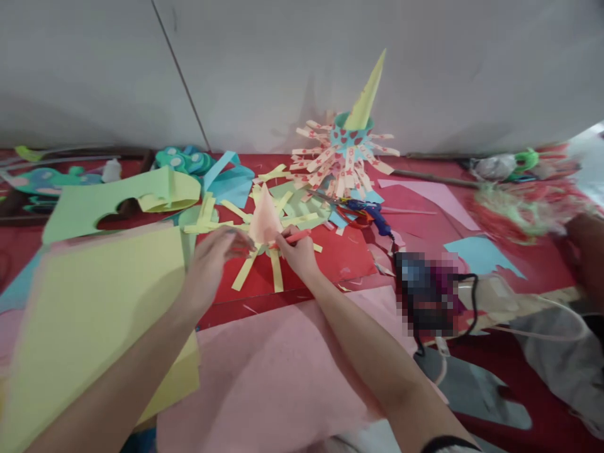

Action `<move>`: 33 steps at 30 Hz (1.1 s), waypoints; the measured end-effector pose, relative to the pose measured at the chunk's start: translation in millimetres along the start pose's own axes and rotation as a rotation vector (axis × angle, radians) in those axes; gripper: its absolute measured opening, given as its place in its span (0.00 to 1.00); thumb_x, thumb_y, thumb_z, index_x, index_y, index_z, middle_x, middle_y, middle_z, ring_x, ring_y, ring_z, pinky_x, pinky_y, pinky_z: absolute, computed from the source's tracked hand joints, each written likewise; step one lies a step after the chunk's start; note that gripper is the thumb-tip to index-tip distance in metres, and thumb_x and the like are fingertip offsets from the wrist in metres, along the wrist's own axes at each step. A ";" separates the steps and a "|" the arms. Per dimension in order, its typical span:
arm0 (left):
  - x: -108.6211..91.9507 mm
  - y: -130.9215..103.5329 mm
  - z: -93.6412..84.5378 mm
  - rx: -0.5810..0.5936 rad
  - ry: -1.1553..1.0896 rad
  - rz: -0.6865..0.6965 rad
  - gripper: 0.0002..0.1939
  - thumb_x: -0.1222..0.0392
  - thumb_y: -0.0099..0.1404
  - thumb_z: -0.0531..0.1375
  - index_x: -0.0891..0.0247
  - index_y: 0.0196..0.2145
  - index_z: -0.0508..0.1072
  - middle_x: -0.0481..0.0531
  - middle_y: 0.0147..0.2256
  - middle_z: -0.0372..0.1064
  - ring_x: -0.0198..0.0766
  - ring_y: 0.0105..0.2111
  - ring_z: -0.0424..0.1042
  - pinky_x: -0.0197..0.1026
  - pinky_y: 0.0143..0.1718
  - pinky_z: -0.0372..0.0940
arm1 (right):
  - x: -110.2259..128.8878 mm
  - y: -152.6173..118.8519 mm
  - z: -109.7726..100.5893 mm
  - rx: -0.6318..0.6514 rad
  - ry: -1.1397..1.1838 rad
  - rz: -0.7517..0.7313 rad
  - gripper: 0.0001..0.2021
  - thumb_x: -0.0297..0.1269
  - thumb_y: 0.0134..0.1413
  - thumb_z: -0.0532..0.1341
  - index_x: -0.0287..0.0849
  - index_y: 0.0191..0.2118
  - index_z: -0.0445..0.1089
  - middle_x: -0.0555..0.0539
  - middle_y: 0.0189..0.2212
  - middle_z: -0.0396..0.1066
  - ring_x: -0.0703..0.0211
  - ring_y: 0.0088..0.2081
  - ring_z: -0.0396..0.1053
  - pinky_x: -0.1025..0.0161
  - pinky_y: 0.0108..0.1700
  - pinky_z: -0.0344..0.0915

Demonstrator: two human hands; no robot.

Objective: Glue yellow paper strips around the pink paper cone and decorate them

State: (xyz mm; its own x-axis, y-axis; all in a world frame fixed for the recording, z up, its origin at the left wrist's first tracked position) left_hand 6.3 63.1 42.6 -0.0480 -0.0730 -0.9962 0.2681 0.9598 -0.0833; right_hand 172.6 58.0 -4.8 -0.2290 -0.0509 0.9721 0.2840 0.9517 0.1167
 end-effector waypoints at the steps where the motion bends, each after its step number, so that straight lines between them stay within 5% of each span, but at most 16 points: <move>1: 8.7 6.2 -0.7 -0.009 -0.026 -0.029 0.12 0.55 0.66 0.53 0.65 0.34 0.70 0.52 0.36 0.71 0.39 0.37 0.71 0.45 0.42 0.67 | 0.3 -0.6 -0.6 -0.002 -0.007 -0.003 0.13 0.44 0.49 0.56 0.44 0.20 0.57 0.56 0.16 0.58 0.66 0.22 0.58 0.68 0.25 0.55; 3: 29.5 18.9 -0.2 -0.021 -0.096 -0.106 0.12 0.55 0.63 0.53 0.64 0.28 0.69 0.51 0.31 0.72 0.39 0.34 0.72 0.45 0.41 0.67 | -0.4 -1.4 -1.2 -0.002 -0.032 0.013 0.14 0.46 0.49 0.57 0.44 0.21 0.58 0.56 0.16 0.58 0.66 0.22 0.58 0.68 0.25 0.55; 8: 53.5 32.6 1.1 0.019 -0.176 -0.095 0.13 0.50 0.61 0.55 0.63 0.30 0.71 0.53 0.33 0.73 0.41 0.39 0.73 0.47 0.48 0.66 | -1.6 -2.4 -1.2 -0.004 -0.061 0.028 0.13 0.44 0.50 0.56 0.44 0.22 0.57 0.56 0.16 0.57 0.66 0.21 0.58 0.68 0.25 0.55; 17: 49.7 21.9 6.2 0.056 -0.038 -0.018 0.14 0.48 0.64 0.53 0.62 0.32 0.69 0.54 0.39 0.73 0.44 0.42 0.72 0.48 0.49 0.66 | 1.8 -6.5 -9.1 -0.063 -0.132 0.049 0.16 0.43 0.50 0.58 0.45 0.20 0.53 0.58 0.14 0.53 0.68 0.18 0.53 0.67 0.24 0.53; 33: 40.6 16.4 10.1 0.080 0.220 0.088 0.14 0.53 0.68 0.47 0.61 0.35 0.69 0.52 0.39 0.73 0.39 0.43 0.72 0.44 0.49 0.65 | 0.2 -7.5 -7.1 0.041 -0.197 0.032 0.16 0.41 0.51 0.59 0.45 0.18 0.53 0.58 0.11 0.56 0.68 0.17 0.56 0.68 0.25 0.55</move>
State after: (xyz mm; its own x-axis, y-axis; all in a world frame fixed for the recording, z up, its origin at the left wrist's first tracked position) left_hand 18.5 73.2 0.5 -0.2276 0.0791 -0.9705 0.3552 0.9348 -0.0071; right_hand 177.0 48.6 -4.0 -0.3996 0.0365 0.9160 0.2572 0.9635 0.0738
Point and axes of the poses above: each hand's wrist, its own y-axis towards the middle knuckle, its own z-axis out of the palm, x = y × z, the point moved 7 cm from there along y, towards the middle knuckle
